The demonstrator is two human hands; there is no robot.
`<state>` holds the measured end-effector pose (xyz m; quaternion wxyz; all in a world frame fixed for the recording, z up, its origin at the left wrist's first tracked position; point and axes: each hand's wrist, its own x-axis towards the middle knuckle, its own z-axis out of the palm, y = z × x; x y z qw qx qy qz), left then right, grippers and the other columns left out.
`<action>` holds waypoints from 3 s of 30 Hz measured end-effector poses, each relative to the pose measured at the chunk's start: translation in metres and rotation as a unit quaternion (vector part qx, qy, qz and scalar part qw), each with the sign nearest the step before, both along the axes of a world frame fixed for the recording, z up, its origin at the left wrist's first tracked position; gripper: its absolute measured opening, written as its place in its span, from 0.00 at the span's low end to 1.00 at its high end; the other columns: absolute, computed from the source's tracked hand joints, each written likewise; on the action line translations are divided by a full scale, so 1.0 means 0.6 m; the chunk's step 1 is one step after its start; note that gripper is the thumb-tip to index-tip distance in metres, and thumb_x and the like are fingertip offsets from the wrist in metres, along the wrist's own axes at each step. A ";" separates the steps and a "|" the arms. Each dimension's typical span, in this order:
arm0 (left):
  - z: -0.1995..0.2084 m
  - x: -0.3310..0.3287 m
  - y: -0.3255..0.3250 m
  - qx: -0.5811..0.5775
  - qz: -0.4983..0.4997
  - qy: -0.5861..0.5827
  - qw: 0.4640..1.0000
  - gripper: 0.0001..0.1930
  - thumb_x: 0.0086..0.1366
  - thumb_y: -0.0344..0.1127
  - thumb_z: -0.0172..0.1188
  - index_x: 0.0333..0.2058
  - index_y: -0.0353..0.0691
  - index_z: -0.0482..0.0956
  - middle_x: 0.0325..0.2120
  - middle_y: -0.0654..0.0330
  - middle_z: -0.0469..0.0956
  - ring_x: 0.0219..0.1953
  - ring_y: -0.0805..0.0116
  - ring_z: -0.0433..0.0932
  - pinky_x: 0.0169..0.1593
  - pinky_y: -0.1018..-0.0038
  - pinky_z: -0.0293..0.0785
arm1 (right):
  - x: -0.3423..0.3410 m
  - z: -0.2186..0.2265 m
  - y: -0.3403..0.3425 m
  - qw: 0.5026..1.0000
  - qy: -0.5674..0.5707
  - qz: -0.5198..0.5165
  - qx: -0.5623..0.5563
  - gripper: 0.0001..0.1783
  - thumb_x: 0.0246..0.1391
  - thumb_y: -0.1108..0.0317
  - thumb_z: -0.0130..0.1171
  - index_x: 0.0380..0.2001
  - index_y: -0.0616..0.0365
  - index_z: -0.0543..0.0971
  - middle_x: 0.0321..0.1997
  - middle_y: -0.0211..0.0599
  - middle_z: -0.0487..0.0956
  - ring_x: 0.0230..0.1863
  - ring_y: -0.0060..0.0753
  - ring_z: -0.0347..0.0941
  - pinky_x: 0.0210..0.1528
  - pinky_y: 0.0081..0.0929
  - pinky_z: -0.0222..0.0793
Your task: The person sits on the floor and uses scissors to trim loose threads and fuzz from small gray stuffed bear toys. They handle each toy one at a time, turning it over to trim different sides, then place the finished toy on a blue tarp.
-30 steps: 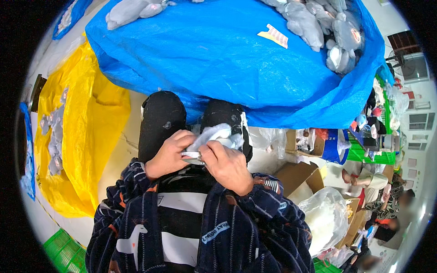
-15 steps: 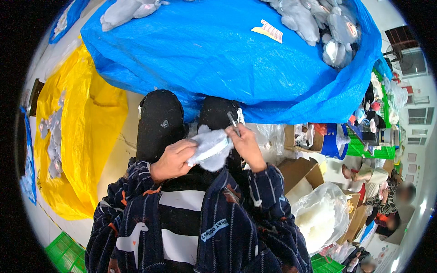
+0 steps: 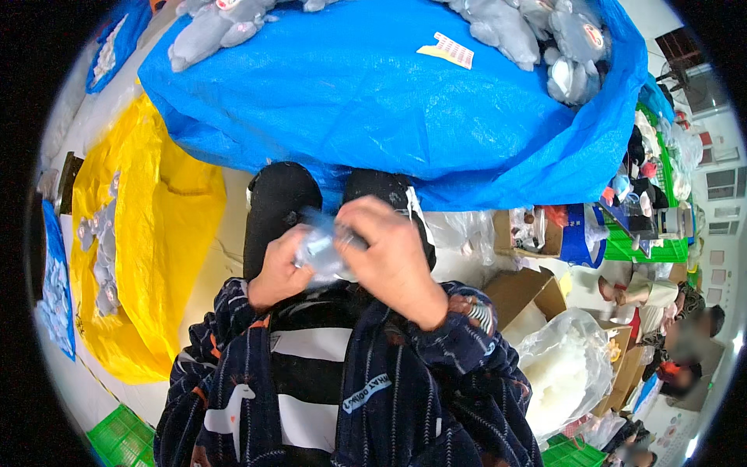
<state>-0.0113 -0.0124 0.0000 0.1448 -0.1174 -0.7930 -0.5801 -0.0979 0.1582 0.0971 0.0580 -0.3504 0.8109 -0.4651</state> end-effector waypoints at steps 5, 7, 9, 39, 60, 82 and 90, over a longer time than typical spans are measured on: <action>0.011 -0.004 -0.018 0.063 0.030 -0.046 0.997 0.15 0.57 0.36 0.59 0.39 0.32 0.72 0.29 0.52 0.74 0.31 0.61 0.75 0.36 0.72 0.70 | -0.034 0.016 0.048 0.992 -0.047 -0.091 -0.073 0.07 0.48 0.74 0.60 0.31 0.66 0.79 0.32 0.41 0.78 0.35 0.33 0.75 0.38 0.24 0.69; -0.001 -0.003 -0.017 0.077 0.028 -0.064 0.995 0.14 0.57 0.35 0.59 0.39 0.32 0.72 0.29 0.53 0.73 0.31 0.63 0.75 0.36 0.73 0.70 | -0.030 -0.012 0.069 0.998 -0.036 0.003 -0.044 0.13 0.45 0.72 0.64 0.36 0.64 0.79 0.34 0.39 0.78 0.36 0.32 0.74 0.39 0.24 0.68; -0.012 -0.002 -0.017 0.090 0.022 -0.089 0.992 0.14 0.57 0.35 0.60 0.39 0.32 0.73 0.29 0.52 0.73 0.32 0.63 0.75 0.36 0.73 0.69 | -0.011 -0.023 0.063 0.998 -0.044 0.031 -0.020 0.15 0.42 0.72 0.64 0.37 0.62 0.78 0.34 0.37 0.77 0.37 0.33 0.73 0.41 0.27 0.67; -0.011 -0.053 -0.032 0.142 0.078 -0.156 0.974 0.13 0.62 0.33 0.57 0.42 0.31 0.74 0.32 0.58 0.77 0.34 0.77 0.73 0.37 0.79 0.69 | -0.040 -0.096 0.056 0.996 -0.060 -0.062 -0.003 0.14 0.48 0.71 0.62 0.40 0.62 0.78 0.31 0.40 0.77 0.28 0.30 0.74 0.28 0.22 0.68; -0.036 -0.078 -0.053 0.345 0.108 -0.282 0.889 0.09 0.66 0.36 0.52 0.36 0.37 0.75 0.26 0.73 0.70 0.30 0.86 0.64 0.34 0.86 0.62 | -0.042 -0.152 0.111 0.956 -0.206 -0.207 -0.028 0.18 0.54 0.62 0.58 0.43 0.65 0.75 0.28 0.26 0.74 0.28 0.16 0.66 0.32 0.17 0.63; -0.052 0.037 -0.042 0.330 0.060 -0.264 0.905 0.12 0.62 0.33 0.57 0.44 0.36 0.74 0.34 0.68 0.76 0.36 0.82 0.72 0.38 0.81 0.69 | 0.037 -0.103 -0.056 0.978 0.141 0.024 0.154 0.17 0.50 0.62 0.59 0.42 0.57 0.75 0.26 0.36 0.71 0.24 0.39 0.73 0.25 0.34 0.69; -0.056 0.104 -0.083 0.520 0.103 -0.243 0.812 0.14 0.63 0.30 0.54 0.48 0.37 0.70 0.42 0.62 0.74 0.43 0.73 0.73 0.48 0.75 0.68 | -0.011 -0.118 0.035 0.892 -0.377 -0.207 -0.138 0.21 0.53 0.55 0.60 0.42 0.62 0.77 0.23 0.21 0.69 0.19 0.11 0.59 0.17 0.14 0.53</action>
